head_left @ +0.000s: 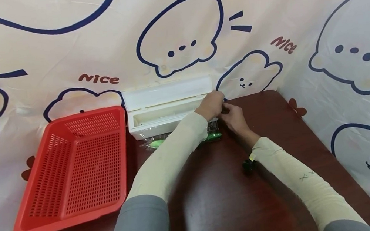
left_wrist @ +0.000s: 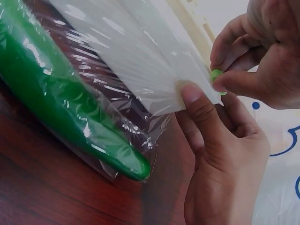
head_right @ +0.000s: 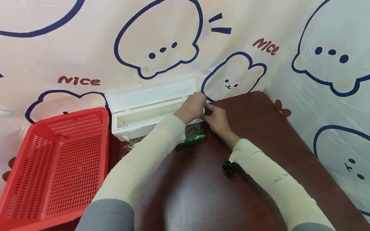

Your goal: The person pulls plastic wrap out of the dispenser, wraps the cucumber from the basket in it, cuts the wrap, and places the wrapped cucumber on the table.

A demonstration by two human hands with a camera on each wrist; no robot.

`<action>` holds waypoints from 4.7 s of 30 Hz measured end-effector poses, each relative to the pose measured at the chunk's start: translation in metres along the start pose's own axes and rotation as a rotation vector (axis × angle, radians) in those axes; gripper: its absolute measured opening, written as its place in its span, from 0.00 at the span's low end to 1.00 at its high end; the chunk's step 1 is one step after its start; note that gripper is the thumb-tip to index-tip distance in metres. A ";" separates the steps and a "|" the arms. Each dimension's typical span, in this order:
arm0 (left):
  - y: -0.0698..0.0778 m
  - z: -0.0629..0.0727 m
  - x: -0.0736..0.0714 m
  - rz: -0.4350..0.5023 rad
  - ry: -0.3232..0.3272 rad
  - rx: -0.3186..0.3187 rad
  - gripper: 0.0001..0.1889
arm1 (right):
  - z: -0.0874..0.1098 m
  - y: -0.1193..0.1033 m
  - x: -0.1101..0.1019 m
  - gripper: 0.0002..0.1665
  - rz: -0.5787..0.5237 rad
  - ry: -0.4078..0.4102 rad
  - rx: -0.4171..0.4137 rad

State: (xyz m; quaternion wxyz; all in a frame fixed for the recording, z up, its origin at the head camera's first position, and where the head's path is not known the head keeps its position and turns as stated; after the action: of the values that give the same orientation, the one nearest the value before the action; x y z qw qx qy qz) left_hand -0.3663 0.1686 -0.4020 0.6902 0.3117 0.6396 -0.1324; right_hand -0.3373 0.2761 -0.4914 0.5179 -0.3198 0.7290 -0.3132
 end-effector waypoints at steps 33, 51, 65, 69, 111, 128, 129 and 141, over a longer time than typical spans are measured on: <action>-0.001 -0.008 -0.007 -0.031 -0.107 0.022 0.08 | 0.000 0.000 0.001 0.30 -0.026 -0.014 -0.003; 0.005 -0.012 -0.009 -0.117 -0.183 0.052 0.08 | 0.001 -0.002 0.000 0.25 0.039 0.023 -0.050; -0.019 0.003 -0.017 -0.135 -0.186 0.060 0.10 | -0.001 -0.003 0.002 0.33 0.046 0.019 0.010; -0.035 0.016 -0.020 -0.122 -0.174 0.062 0.07 | -0.001 -0.003 0.003 0.34 0.060 0.019 0.044; -0.206 0.180 -0.067 -0.093 -0.093 -0.180 0.12 | 0.005 -0.004 0.006 0.36 0.001 0.004 0.054; -0.166 0.175 -0.046 -0.292 0.046 -0.039 0.10 | 0.009 -0.013 0.000 0.43 0.070 -0.039 -0.007; -0.164 0.175 -0.044 -0.291 0.065 -0.041 0.10 | 0.009 -0.016 -0.001 0.44 0.101 -0.032 -0.043; -0.158 0.171 -0.041 -0.253 0.114 -0.100 0.09 | 0.005 -0.055 -0.003 0.20 0.402 -0.045 -0.463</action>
State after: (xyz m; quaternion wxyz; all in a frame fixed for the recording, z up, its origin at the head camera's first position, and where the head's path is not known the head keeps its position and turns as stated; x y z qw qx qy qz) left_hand -0.3270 -0.0642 -0.4060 0.6451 0.2009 0.7178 -0.1683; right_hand -0.3242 0.2453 -0.4476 0.4989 -0.2855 0.8180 -0.0227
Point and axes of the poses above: each hand's wrist, its own z-axis away from the middle knuckle, its own x-axis out of the palm, y = z × x, the point moved 4 cm from there along -z, towards the middle knuckle, and after that the axes turned 5 degrees about y, right-handed, at the moved point
